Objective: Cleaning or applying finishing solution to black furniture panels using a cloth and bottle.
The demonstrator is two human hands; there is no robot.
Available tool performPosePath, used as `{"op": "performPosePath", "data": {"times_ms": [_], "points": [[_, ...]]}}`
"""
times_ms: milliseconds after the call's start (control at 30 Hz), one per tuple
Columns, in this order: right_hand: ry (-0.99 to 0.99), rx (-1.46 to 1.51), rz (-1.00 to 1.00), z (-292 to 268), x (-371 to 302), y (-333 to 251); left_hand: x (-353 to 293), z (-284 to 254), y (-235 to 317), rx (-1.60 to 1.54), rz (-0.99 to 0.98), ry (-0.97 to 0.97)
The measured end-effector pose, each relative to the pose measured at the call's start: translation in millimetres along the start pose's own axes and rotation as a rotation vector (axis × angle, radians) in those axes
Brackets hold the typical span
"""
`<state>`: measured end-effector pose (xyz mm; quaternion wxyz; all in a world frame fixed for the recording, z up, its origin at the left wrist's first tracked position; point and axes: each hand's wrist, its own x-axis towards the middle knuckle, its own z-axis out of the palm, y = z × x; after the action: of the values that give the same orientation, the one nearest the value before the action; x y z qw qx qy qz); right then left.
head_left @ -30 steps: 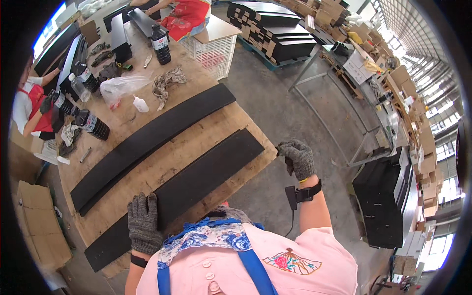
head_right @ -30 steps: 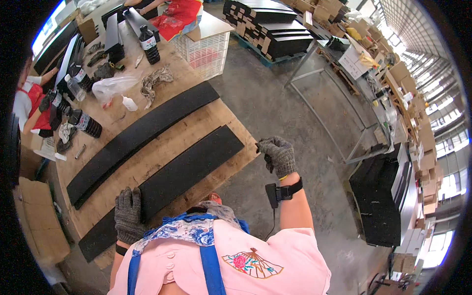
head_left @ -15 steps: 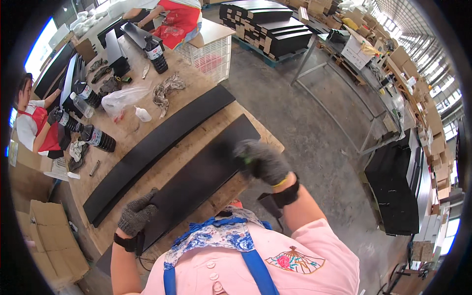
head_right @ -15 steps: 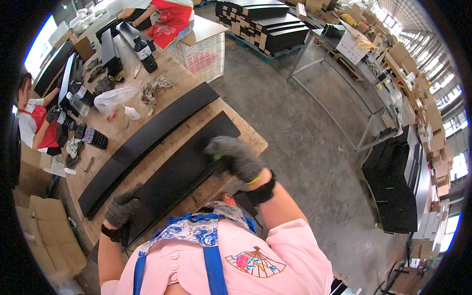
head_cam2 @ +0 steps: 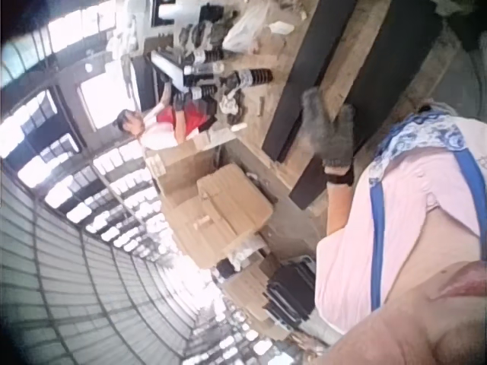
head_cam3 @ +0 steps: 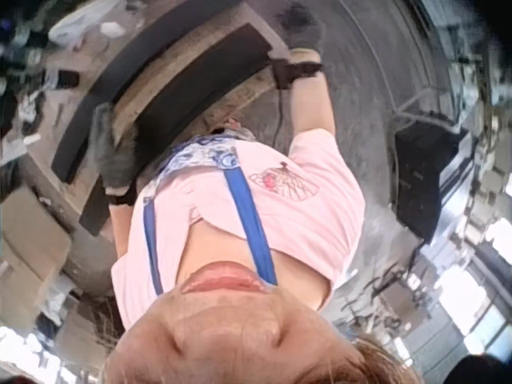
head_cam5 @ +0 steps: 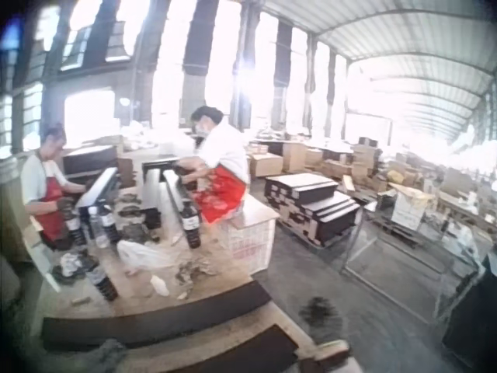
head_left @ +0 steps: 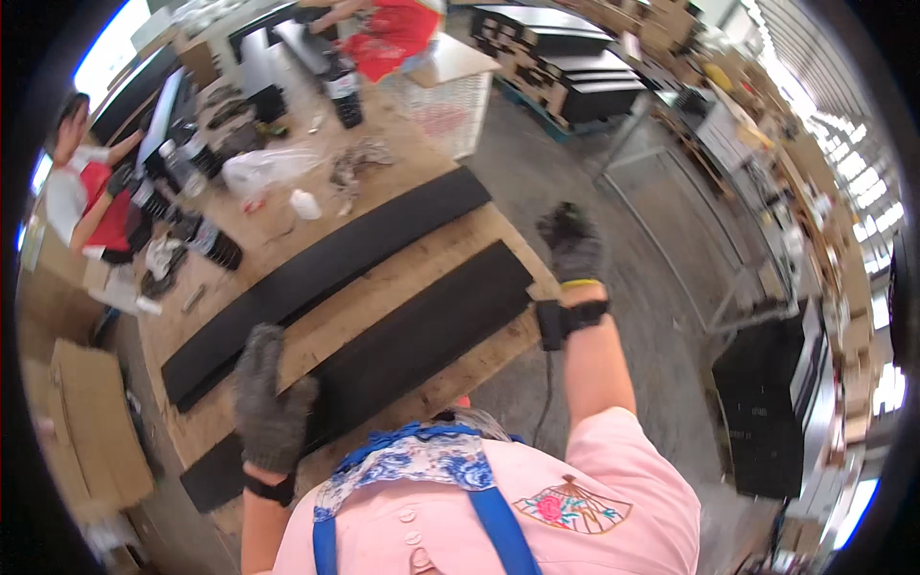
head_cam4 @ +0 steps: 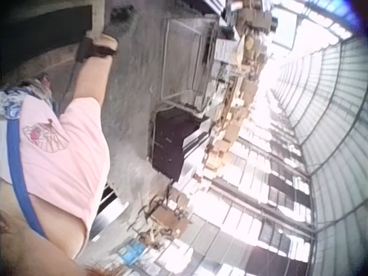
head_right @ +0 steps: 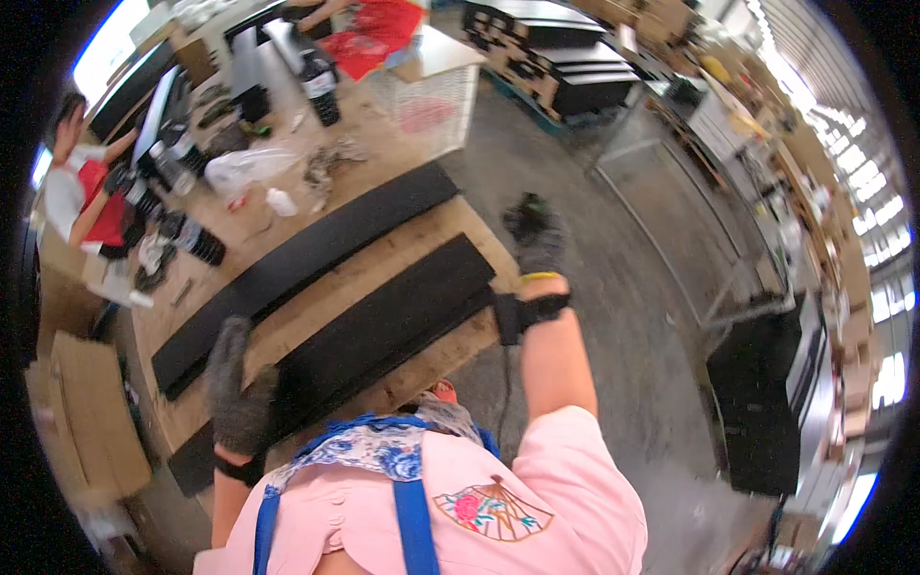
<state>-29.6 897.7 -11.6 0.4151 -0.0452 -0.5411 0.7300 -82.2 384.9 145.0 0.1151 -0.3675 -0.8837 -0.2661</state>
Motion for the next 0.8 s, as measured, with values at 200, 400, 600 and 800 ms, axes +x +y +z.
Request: {"op": "performPosePath", "data": {"times_ms": [200,400,600,800], "points": [[-0.136,0.195,0.509,175,-47,-60,18,79,59,-0.217,0.146,-0.319],[-0.437,-0.031,0.368,165,-54,-35,-16,105,37,0.005,0.052,-0.156],[-0.529,-0.171,0.387,184,-61,-21,-160,-2,-79,0.494,-0.517,0.155],[-0.311,-0.08,0.502,175,-48,12,-353,-89,-239,0.996,-1.208,0.375]]}}
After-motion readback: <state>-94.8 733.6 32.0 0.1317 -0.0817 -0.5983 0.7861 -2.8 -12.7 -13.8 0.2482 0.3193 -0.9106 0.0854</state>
